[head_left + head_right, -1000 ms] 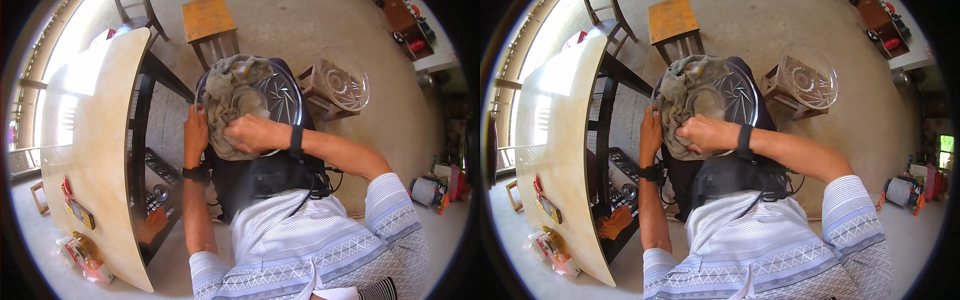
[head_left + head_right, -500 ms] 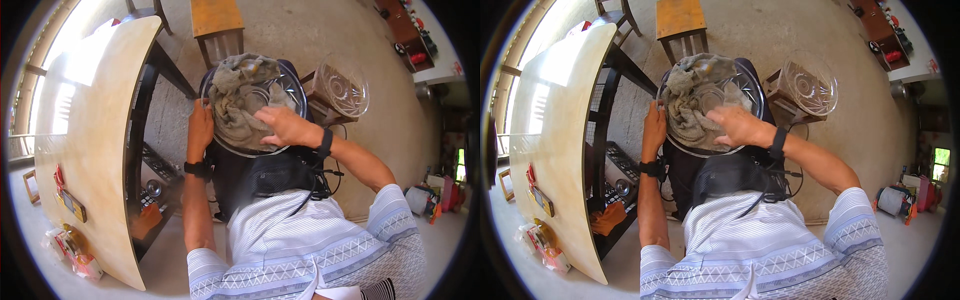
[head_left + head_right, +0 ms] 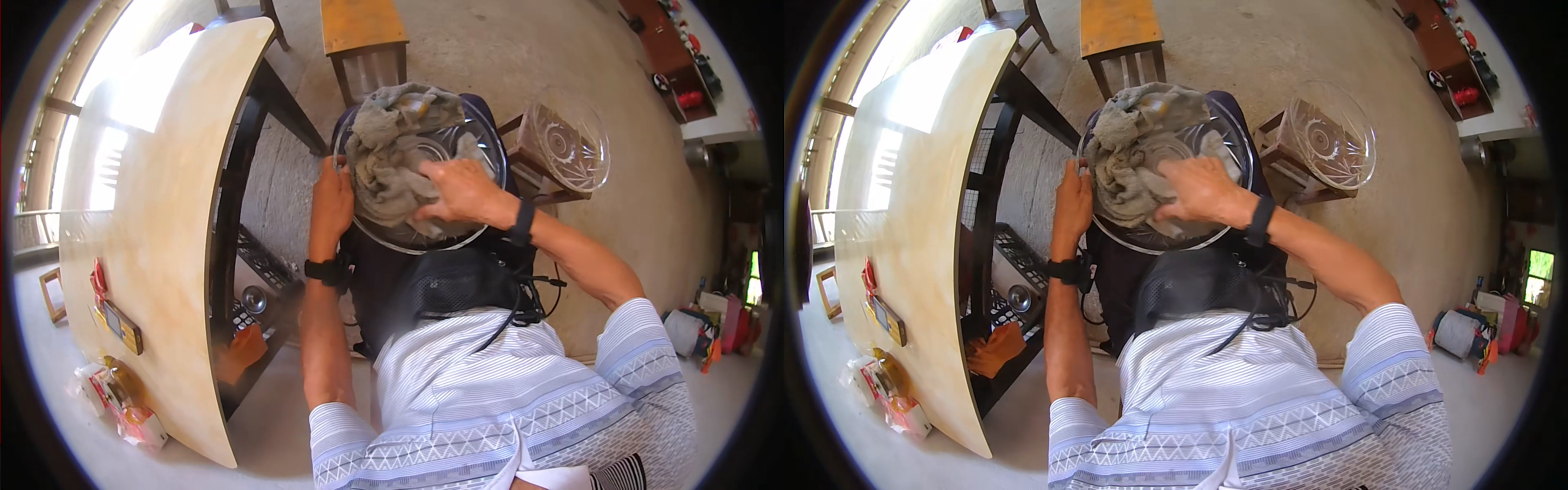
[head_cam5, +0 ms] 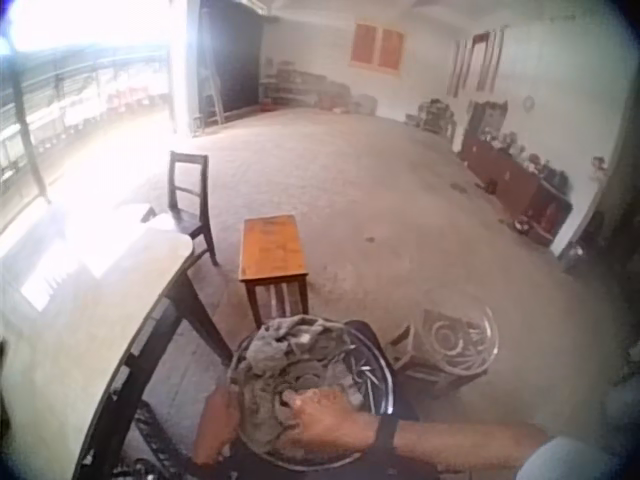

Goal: Cleaning the plastic cover and blades of an electric fan with a cloth.

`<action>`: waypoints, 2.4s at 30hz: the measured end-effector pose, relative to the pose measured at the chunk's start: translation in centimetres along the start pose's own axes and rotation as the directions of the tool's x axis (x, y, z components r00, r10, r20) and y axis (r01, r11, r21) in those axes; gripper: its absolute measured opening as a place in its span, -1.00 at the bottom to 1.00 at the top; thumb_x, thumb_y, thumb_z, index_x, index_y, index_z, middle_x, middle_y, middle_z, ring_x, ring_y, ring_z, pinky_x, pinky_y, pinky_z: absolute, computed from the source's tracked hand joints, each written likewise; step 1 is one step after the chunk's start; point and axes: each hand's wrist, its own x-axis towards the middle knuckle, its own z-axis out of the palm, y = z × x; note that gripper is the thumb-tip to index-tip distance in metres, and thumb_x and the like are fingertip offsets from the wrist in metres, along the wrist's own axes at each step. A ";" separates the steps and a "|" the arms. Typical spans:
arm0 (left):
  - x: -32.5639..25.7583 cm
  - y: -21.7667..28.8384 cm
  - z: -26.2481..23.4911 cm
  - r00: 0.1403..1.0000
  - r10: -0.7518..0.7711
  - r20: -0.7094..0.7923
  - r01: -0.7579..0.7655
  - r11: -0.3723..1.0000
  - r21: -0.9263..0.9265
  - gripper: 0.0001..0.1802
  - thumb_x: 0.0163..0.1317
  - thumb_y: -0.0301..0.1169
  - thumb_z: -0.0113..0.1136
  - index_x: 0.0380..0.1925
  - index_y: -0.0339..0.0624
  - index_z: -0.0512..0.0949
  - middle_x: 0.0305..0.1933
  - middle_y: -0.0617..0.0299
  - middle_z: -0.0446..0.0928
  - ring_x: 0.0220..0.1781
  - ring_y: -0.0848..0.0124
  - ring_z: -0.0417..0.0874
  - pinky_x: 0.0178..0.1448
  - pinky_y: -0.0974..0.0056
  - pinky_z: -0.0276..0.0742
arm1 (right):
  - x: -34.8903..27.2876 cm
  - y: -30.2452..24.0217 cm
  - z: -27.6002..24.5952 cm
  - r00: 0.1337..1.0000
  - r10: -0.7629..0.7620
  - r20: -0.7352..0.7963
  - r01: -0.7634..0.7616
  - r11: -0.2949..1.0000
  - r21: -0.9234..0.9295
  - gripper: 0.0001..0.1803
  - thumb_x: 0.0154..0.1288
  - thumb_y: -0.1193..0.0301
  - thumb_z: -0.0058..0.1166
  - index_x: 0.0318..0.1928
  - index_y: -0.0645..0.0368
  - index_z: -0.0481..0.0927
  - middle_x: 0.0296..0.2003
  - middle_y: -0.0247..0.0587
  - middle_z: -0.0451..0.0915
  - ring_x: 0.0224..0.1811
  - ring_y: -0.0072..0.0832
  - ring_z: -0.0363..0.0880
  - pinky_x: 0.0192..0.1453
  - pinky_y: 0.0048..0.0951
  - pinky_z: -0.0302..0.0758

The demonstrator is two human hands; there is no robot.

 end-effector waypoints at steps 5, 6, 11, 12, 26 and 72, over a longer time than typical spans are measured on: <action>0.5 0.5 0.5 1.000 0.005 -0.003 -0.005 1.000 -0.002 -0.69 0.55 -0.32 -0.08 0.09 -0.32 0.44 -0.06 -0.37 0.63 0.07 -0.30 0.63 0.10 -0.12 0.52 | -2.5 -0.3 0.7 0.999 -0.024 0.025 0.025 0.998 -0.057 -0.24 -0.11 -0.14 0.52 -0.23 0.28 0.53 -0.39 0.19 0.67 -0.28 0.16 0.69 -0.21 0.04 0.57; 0.6 0.3 0.5 1.000 0.020 -0.015 -0.020 1.000 0.002 -0.69 0.55 -0.32 -0.08 0.09 -0.32 0.44 -0.07 -0.37 0.63 0.06 -0.30 0.63 0.10 -0.13 0.52 | -1.8 -1.1 1.2 0.999 -0.025 0.027 0.026 0.999 -0.039 -0.21 -0.12 -0.16 0.52 -0.19 0.30 0.56 -0.39 0.21 0.67 -0.28 0.16 0.70 -0.19 0.05 0.58; 0.5 0.6 -0.4 0.999 -0.025 0.023 0.024 0.999 0.033 -0.63 0.56 -0.32 -0.10 0.18 -0.35 0.42 0.03 -0.36 0.63 0.13 -0.27 0.63 0.14 -0.10 0.53 | 2.2 -3.0 0.3 0.999 0.017 0.045 -0.015 0.999 -0.047 -0.20 -0.14 -0.15 0.52 -0.11 0.28 0.62 -0.38 0.16 0.70 -0.25 0.10 0.73 -0.13 0.05 0.60; 0.5 0.7 -0.4 1.000 -0.021 0.023 0.020 0.999 0.043 -0.63 0.56 -0.32 -0.10 0.18 -0.36 0.41 0.02 -0.36 0.63 0.10 -0.26 0.65 0.11 -0.09 0.55 | 2.8 -2.1 0.4 1.000 0.026 0.014 -0.025 0.998 -0.060 -0.23 -0.12 -0.14 0.51 -0.11 0.26 0.63 -0.38 0.14 0.71 -0.24 0.09 0.73 -0.13 0.05 0.61; 0.5 0.9 -0.1 0.998 -0.047 0.052 0.052 0.994 -0.094 -0.67 0.58 -0.32 -0.11 0.11 -0.37 0.41 -0.31 -0.15 0.60 -0.38 0.07 0.74 -0.33 0.12 0.62 | 0.3 -2.2 0.3 0.996 0.020 0.086 -0.014 0.997 -0.077 -0.29 -0.11 -0.15 0.51 -0.24 0.26 0.63 -0.44 0.16 0.67 -0.31 0.12 0.71 -0.22 0.02 0.60; -0.2 1.4 -0.9 0.982 -0.134 0.134 0.161 0.962 -0.219 -0.62 0.59 -0.32 -0.15 0.19 -0.41 0.36 -0.29 -0.14 0.65 -0.31 0.09 0.76 -0.27 0.14 0.67 | 6.2 0.6 -0.3 0.991 0.075 -0.110 -0.088 0.988 -0.123 -0.58 -0.03 0.16 0.38 -0.33 0.28 0.66 -0.43 0.20 0.68 -0.29 0.13 0.72 -0.17 0.03 0.63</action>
